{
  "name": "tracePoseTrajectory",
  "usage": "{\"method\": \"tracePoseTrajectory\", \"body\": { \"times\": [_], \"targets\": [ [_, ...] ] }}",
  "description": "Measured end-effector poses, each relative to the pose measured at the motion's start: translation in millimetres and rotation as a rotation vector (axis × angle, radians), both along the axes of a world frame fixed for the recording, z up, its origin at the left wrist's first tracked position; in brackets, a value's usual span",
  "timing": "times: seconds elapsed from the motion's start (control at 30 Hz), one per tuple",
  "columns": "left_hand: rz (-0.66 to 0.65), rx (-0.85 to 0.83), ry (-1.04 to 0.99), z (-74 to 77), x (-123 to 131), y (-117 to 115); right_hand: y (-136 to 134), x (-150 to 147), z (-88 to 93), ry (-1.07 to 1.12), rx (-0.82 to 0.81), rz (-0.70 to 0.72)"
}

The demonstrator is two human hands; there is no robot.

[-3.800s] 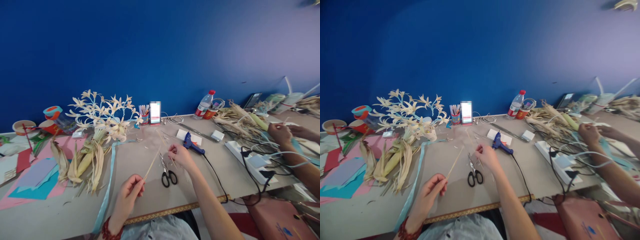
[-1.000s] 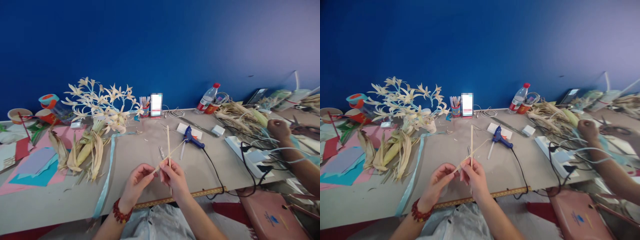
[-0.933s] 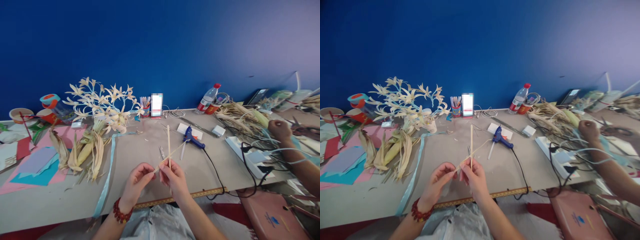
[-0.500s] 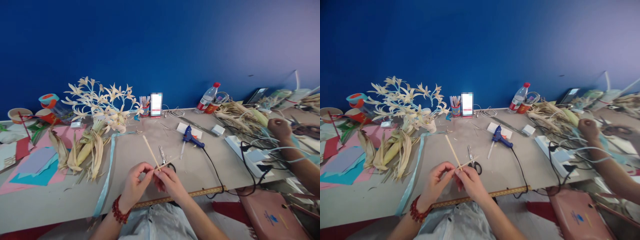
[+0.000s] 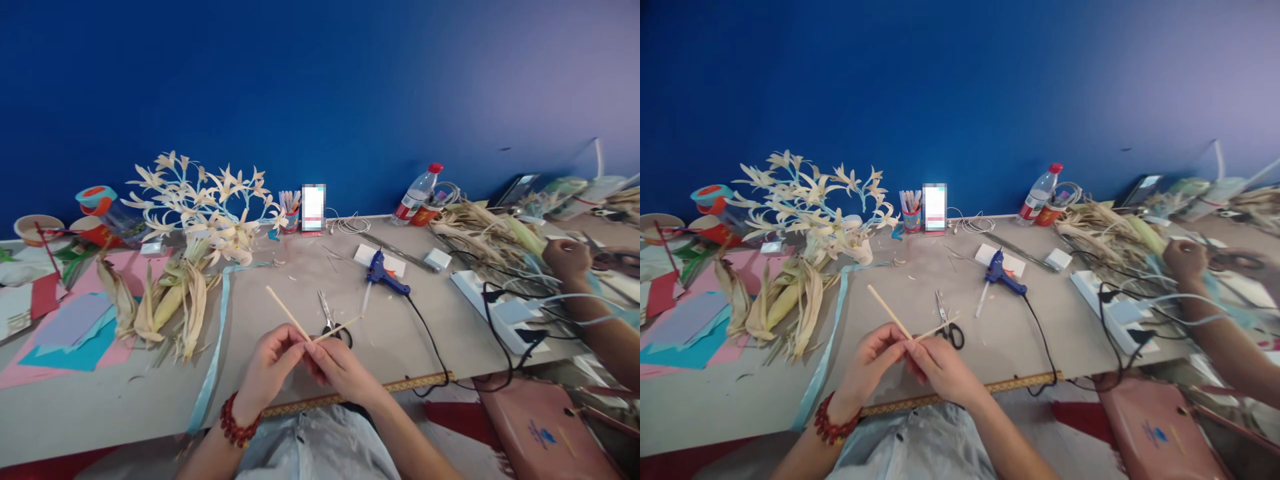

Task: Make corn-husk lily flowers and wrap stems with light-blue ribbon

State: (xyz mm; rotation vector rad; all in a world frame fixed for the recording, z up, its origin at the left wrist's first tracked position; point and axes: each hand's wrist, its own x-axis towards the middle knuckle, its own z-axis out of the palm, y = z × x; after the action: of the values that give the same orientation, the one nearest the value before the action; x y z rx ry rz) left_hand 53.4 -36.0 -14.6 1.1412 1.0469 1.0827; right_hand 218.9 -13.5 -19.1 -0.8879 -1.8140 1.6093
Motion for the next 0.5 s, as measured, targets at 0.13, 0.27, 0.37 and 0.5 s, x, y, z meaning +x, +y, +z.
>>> {"method": "tracePoseTrajectory", "body": {
  "times": [0.13, 0.27, 0.37, 0.5],
  "targets": [
    [0.018, -0.009, -0.051, -1.0, 2, -1, 0, 1, 1.1, 0.060, -0.084, 0.033],
    [0.021, 0.043, 0.024, -0.9, 1, -4, -1, 1, -2.7, 0.091, -0.116, 0.007],
    [0.035, 0.101, 0.132, -1.7, -2, -7, -3, -1, -6.5, 0.117, -0.202, 0.022],
    [0.050, 0.116, 0.172, -4.4, -6, -10, -7, -5, -9.8, 0.244, -0.403, 0.028]
  ]
}}
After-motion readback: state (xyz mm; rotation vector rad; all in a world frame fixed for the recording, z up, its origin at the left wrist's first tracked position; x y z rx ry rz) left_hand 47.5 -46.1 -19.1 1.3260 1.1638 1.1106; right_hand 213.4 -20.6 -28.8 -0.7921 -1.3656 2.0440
